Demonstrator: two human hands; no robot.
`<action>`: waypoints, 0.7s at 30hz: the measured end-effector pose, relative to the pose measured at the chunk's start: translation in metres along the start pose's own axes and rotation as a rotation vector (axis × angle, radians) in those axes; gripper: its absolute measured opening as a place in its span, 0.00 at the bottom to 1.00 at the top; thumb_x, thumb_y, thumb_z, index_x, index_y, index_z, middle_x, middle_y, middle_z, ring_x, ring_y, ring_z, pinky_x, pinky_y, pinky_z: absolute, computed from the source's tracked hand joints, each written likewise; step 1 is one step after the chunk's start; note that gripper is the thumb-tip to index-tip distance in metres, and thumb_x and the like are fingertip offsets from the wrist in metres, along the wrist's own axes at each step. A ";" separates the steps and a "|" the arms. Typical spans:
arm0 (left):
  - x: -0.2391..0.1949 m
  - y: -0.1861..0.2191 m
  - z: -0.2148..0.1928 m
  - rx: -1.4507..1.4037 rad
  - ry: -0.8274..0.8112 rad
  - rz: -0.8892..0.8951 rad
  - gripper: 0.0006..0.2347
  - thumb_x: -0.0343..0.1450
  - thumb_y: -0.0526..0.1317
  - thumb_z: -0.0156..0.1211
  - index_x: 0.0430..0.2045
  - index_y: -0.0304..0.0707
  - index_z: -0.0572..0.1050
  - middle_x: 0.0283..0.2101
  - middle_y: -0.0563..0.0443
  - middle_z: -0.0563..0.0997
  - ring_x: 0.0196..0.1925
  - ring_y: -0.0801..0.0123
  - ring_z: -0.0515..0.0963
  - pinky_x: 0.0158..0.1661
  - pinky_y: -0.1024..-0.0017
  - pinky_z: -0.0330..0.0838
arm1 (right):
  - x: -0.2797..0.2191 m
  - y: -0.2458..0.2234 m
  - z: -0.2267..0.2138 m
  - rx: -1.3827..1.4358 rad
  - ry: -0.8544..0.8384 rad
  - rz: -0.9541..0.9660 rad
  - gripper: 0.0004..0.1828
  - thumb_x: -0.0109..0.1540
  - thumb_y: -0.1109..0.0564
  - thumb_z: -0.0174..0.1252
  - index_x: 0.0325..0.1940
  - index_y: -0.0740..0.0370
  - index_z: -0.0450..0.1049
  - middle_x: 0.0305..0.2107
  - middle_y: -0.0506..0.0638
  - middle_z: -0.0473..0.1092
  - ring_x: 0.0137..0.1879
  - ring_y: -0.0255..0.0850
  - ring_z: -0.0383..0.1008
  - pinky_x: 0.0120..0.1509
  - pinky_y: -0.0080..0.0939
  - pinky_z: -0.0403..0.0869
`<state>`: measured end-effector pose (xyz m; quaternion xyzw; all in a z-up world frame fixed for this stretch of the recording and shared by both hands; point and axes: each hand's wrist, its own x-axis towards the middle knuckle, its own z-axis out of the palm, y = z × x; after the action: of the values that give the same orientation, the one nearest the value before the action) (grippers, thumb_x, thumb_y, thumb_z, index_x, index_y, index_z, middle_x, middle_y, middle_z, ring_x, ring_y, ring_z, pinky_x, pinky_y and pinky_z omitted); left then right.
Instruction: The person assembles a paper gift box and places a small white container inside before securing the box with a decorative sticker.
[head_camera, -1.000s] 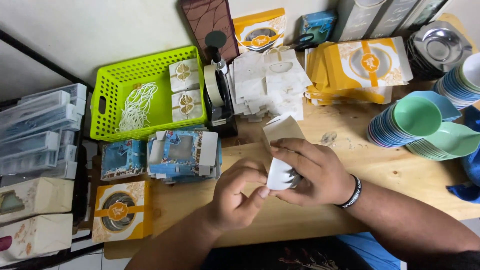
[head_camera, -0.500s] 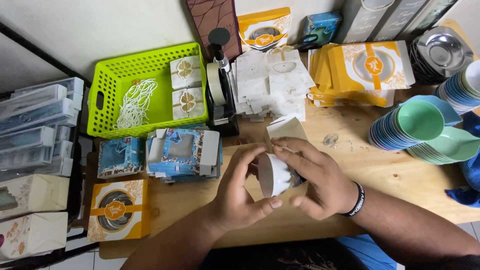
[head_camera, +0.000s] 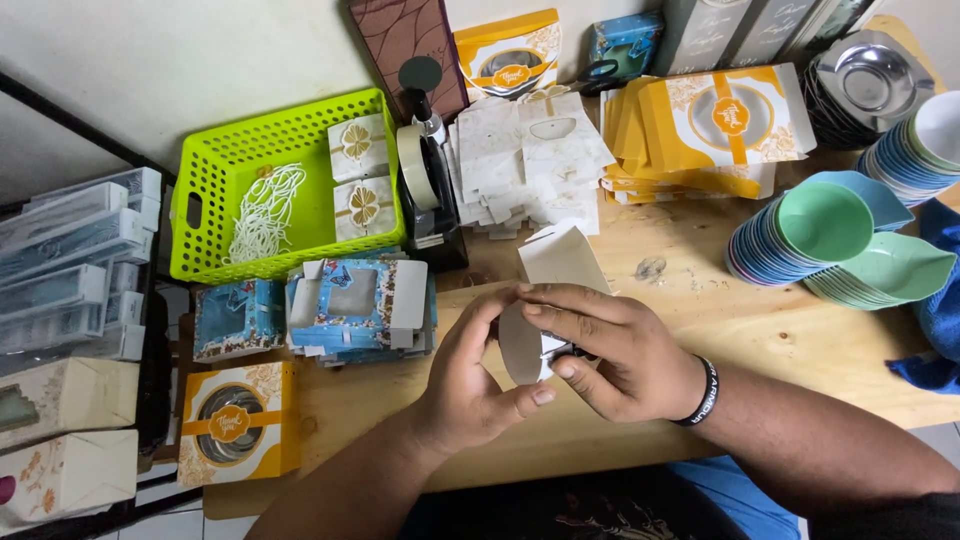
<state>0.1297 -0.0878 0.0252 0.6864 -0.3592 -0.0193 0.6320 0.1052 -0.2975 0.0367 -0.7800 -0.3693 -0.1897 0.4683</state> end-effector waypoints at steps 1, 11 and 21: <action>0.000 0.001 0.000 -0.001 -0.001 -0.002 0.33 0.69 0.52 0.64 0.63 0.28 0.61 0.64 0.38 0.69 0.68 0.55 0.72 0.64 0.65 0.73 | -0.001 0.000 0.000 0.001 0.000 0.002 0.24 0.71 0.49 0.45 0.65 0.67 0.67 0.60 0.68 0.68 0.66 0.62 0.76 0.68 0.53 0.80; -0.009 -0.006 0.000 -0.114 -0.026 -0.090 0.32 0.66 0.37 0.70 0.64 0.31 0.60 0.67 0.40 0.64 0.70 0.57 0.68 0.58 0.67 0.80 | -0.001 -0.001 0.000 0.093 -0.014 0.051 0.20 0.70 0.52 0.49 0.63 0.62 0.70 0.63 0.70 0.66 0.68 0.63 0.75 0.68 0.52 0.78; -0.008 -0.001 -0.003 0.033 -0.024 -0.093 0.35 0.63 0.35 0.75 0.64 0.36 0.62 0.67 0.42 0.66 0.68 0.58 0.72 0.53 0.68 0.85 | -0.001 -0.004 -0.001 0.117 -0.006 0.058 0.17 0.69 0.56 0.51 0.59 0.65 0.73 0.61 0.68 0.68 0.66 0.62 0.76 0.67 0.53 0.79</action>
<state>0.1255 -0.0809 0.0216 0.7124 -0.3348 -0.0507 0.6147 0.1016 -0.2978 0.0395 -0.7621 -0.3585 -0.1519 0.5173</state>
